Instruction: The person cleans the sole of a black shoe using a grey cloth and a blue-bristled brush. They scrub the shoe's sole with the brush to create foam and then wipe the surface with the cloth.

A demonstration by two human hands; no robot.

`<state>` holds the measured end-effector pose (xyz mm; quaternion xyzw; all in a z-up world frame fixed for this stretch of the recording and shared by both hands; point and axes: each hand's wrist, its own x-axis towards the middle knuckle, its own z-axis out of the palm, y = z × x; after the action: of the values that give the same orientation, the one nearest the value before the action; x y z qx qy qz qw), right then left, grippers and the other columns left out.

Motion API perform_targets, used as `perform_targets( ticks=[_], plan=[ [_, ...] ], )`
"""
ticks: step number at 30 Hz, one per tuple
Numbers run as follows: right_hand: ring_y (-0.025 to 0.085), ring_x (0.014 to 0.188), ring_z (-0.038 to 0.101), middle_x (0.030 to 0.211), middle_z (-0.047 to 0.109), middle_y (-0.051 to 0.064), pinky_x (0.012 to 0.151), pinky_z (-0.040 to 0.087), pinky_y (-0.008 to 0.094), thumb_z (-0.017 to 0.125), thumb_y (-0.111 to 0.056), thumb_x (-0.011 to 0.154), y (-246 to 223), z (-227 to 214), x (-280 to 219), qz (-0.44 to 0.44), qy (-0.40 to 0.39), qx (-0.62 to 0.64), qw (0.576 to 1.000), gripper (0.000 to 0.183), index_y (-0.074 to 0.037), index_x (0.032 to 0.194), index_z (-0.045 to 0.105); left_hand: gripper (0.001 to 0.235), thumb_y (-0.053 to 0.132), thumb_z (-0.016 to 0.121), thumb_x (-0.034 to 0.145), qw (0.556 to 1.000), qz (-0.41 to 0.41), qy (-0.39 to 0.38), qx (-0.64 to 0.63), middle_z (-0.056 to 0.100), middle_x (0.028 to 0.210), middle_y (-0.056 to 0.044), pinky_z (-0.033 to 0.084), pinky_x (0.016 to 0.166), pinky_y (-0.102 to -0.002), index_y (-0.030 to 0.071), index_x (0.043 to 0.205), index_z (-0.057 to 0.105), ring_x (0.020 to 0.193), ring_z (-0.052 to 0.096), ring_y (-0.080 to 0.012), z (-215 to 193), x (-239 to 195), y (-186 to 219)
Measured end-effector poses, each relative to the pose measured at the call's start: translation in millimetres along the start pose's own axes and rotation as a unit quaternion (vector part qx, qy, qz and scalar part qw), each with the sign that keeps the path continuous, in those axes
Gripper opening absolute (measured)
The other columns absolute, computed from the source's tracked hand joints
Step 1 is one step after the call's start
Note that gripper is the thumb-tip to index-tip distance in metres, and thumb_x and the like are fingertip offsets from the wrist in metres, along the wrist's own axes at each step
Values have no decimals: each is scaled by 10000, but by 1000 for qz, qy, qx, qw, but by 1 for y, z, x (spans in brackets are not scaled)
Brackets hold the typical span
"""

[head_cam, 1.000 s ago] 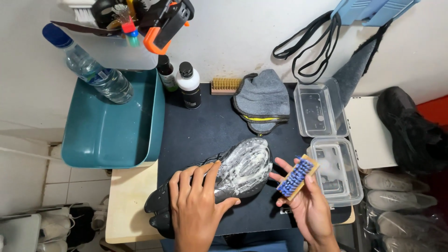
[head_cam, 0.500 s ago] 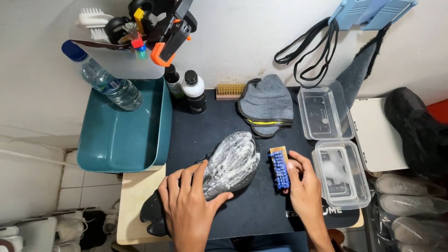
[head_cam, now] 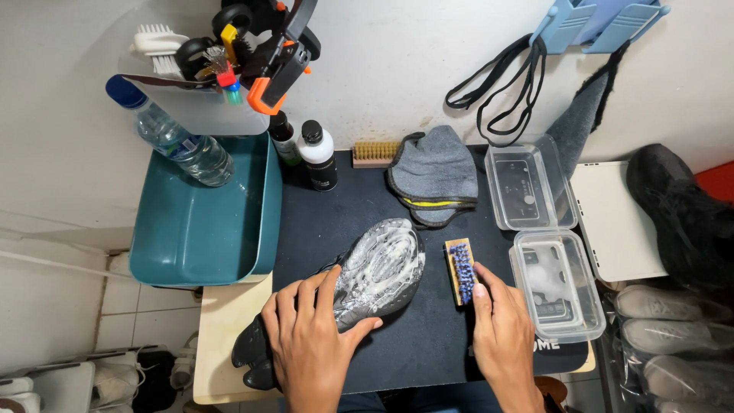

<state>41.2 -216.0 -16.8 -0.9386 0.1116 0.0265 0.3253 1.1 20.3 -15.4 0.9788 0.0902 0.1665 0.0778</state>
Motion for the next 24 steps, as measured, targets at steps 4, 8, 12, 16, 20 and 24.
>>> perform_targets(
  ticks=[4,8,12,16,20,24],
  plan=[
    [235,1233,572,1368,671,29,982,456,413,403,-430,1004,-2,-8,-10,-23,21,-8,999,533,-191,1448,573,985,779,894,477,1000,0,-6,6,668,1133,42,420,998,-479,226,1265,685,1091,572,-250,1,-1,0],
    [174,1065,607,1201,719,-3,758,551,273,621,-243,957,-1,-10,-17,-116,90,54,988,254,-151,1178,704,977,774,885,480,1000,1,5,7,667,1125,50,422,1000,-473,225,1262,684,1083,573,-244,1,-2,1],
    [123,775,644,919,751,-29,721,501,279,642,-247,969,10,-8,-12,-69,65,104,990,163,-134,980,758,963,771,885,489,1000,2,5,9,665,1126,52,420,1008,-472,226,1258,684,1082,573,-243,1,-2,1],
    [118,653,633,691,695,-1,680,482,286,566,-373,991,16,-7,-9,-8,13,128,992,267,-151,983,713,979,764,890,471,1000,4,14,8,670,1130,58,426,999,-466,232,1265,679,1081,574,-235,1,-2,1],
    [131,626,552,653,571,27,626,430,288,414,-361,1074,13,-8,-6,-71,-36,240,967,454,-98,735,561,983,784,881,469,1000,-4,2,17,678,1151,76,424,1005,-457,248,1268,679,1105,576,-223,4,-2,1],
    [152,686,565,711,600,49,685,446,283,419,-364,1071,12,-11,-5,-127,-77,311,939,482,-85,705,562,962,788,877,484,999,-11,-19,24,675,1173,88,420,1019,-453,268,1267,677,1136,570,-214,6,-4,0]
  ],
)
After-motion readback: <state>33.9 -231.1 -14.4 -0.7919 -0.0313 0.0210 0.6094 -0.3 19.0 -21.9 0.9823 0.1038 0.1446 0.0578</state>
